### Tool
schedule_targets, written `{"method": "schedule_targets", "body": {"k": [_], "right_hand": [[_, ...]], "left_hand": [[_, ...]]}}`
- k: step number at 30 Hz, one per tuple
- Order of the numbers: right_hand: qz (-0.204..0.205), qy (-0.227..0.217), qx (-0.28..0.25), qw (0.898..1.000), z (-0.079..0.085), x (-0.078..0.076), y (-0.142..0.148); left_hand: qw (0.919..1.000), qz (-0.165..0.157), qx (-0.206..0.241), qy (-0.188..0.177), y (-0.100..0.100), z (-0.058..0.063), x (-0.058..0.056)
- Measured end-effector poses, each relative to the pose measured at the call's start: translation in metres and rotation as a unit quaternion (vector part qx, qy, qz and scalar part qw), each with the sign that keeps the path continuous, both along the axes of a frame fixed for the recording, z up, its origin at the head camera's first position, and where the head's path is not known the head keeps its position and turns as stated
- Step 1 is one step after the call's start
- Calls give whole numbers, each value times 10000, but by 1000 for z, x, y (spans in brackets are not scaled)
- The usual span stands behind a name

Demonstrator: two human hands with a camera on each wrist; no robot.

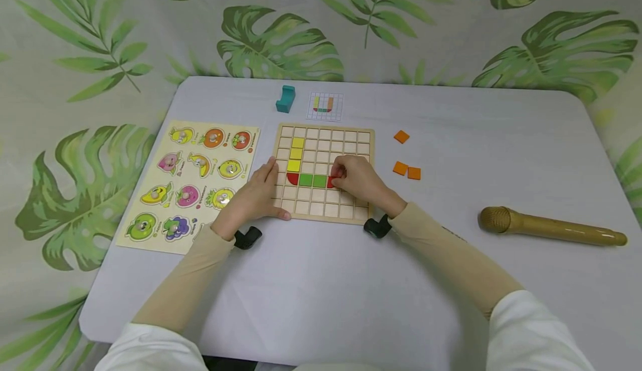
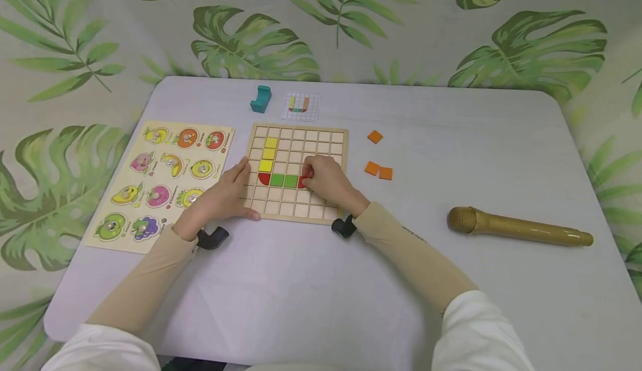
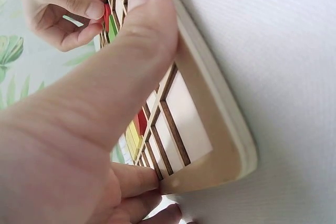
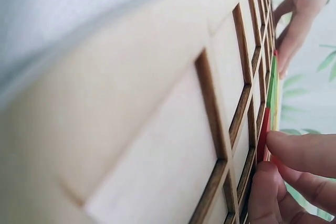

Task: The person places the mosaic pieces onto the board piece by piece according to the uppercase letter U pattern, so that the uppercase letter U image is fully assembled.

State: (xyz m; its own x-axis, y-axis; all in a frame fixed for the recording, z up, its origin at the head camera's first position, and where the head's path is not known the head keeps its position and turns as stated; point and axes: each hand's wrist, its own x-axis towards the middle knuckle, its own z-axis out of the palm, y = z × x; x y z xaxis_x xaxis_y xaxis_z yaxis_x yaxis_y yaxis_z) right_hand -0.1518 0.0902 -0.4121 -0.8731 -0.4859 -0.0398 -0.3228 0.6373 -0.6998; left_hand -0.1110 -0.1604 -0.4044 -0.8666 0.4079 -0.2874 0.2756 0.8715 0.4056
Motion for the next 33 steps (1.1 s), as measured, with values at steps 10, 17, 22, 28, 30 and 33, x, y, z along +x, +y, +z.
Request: {"method": "schedule_targets", "body": {"k": [10,17,22,28,30,33], "right_hand": [[-114,-363,-445,9983,-1,-2,10],[-683,-563,-885,9921,5,-6,41],[-924,-377,-1099,9889,10,-7,76],[-1512,-512,-1232,9795,14,-4,111],[-1714,-528,-1288,9753,14,-2,118],[-1957,-500,-1257,9713,12,0,125]], "left_hand": [[10000,13,-11,-43,0,0,0],[10000,15,-63,-36,0,-1,0],[9999,-1,-99,-35,0,0,0],[9999,34,-67,-107,1,0,0],[9999,44,-61,-122,1,1,0],[9999,49,-47,-129,1,1,1]]}}
